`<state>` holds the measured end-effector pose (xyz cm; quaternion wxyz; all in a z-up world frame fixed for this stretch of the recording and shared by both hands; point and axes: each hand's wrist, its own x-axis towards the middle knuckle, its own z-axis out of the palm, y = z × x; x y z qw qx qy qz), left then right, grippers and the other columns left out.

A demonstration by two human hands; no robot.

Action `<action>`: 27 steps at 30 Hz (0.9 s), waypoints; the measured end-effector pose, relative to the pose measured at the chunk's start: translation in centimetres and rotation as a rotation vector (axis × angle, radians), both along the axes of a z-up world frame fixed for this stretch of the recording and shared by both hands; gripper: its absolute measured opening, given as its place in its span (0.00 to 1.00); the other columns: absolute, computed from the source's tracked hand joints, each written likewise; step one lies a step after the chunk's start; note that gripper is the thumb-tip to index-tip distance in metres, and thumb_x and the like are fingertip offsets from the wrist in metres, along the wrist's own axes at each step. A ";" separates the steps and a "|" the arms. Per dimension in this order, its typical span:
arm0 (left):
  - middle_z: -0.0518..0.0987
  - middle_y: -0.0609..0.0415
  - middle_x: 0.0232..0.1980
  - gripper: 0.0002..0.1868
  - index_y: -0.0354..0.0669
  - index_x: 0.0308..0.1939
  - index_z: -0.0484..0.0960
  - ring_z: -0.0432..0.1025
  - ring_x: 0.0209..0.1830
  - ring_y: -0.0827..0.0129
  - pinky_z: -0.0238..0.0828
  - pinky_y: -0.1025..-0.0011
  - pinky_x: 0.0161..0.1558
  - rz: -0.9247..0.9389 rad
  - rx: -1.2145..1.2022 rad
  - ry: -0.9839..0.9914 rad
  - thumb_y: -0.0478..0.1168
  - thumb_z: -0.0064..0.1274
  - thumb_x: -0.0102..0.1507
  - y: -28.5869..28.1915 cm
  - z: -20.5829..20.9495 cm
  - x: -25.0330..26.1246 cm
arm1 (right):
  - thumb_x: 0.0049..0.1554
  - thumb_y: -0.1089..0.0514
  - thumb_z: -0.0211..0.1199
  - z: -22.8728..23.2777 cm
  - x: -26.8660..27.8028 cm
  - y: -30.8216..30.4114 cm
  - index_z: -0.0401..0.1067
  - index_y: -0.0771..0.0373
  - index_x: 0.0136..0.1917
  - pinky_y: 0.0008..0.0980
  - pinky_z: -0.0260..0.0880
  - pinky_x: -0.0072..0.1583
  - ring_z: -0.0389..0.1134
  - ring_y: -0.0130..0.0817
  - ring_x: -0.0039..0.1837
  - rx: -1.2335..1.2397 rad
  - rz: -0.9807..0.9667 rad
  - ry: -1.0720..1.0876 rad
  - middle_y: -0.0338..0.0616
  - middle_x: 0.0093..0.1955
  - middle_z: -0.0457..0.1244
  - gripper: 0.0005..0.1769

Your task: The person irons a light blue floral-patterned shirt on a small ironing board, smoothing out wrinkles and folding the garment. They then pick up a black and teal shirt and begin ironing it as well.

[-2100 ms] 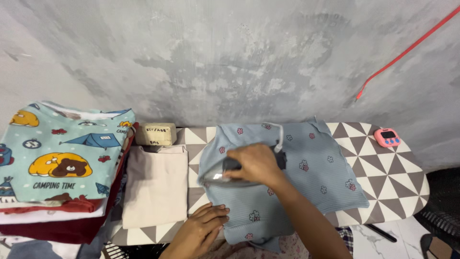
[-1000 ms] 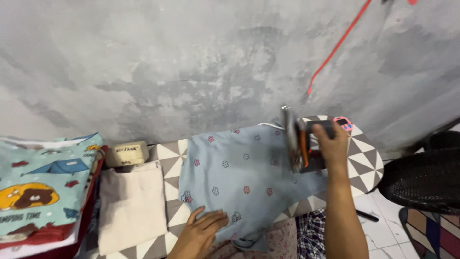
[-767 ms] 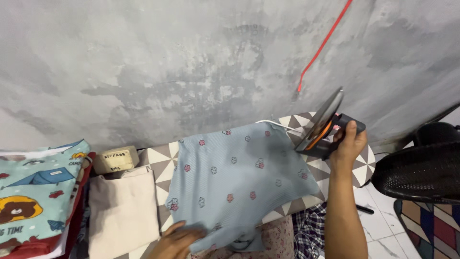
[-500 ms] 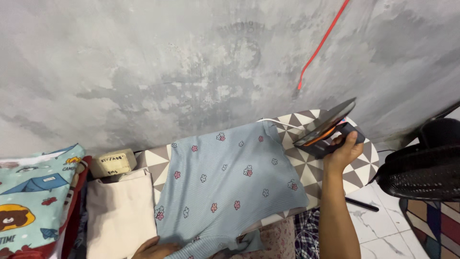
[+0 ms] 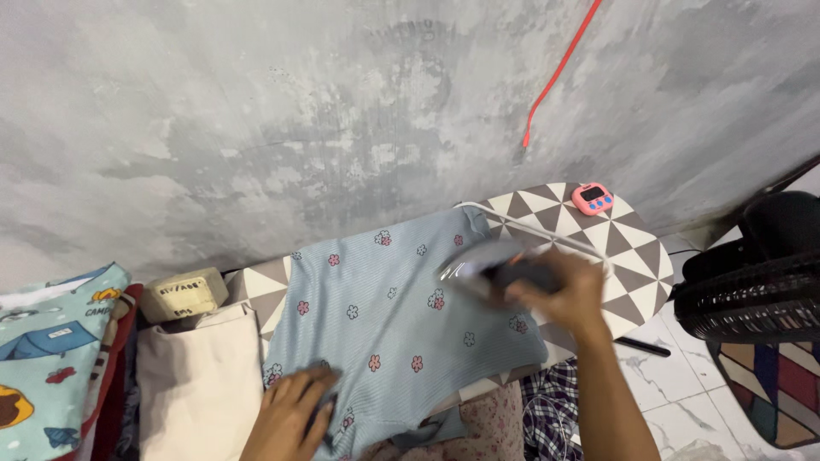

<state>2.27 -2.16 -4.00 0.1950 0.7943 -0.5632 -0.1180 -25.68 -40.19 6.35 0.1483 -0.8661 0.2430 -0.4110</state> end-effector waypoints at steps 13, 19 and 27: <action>0.25 0.49 0.84 0.67 0.63 0.82 0.35 0.17 0.83 0.51 0.21 0.45 0.77 0.217 0.517 0.048 0.73 0.62 0.52 -4.6 3.8 1.1 | 0.51 0.27 0.67 2.7 8.0 6.7 0.74 0.55 0.47 0.43 0.72 0.44 0.72 0.43 0.38 0.002 0.020 0.814 0.43 0.38 0.70 0.30; 0.27 0.47 0.85 0.65 0.60 0.82 0.39 0.19 0.82 0.48 0.24 0.43 0.76 0.212 0.456 0.035 0.71 0.62 0.52 -4.4 4.6 0.6 | 0.48 0.28 0.66 4.4 8.5 0.4 0.77 0.54 0.47 0.49 0.71 0.45 0.73 0.48 0.44 0.118 -0.315 0.731 0.45 0.40 0.70 0.30; 0.43 0.39 0.83 0.53 0.49 0.79 0.53 0.34 0.83 0.44 0.31 0.36 0.69 0.043 0.074 -0.295 0.67 0.56 0.58 -4.9 3.2 -1.5 | 0.55 0.36 0.72 2.1 3.0 -5.9 0.76 0.61 0.45 0.40 0.68 0.42 0.71 0.44 0.39 0.112 -0.488 0.018 0.49 0.38 0.70 0.26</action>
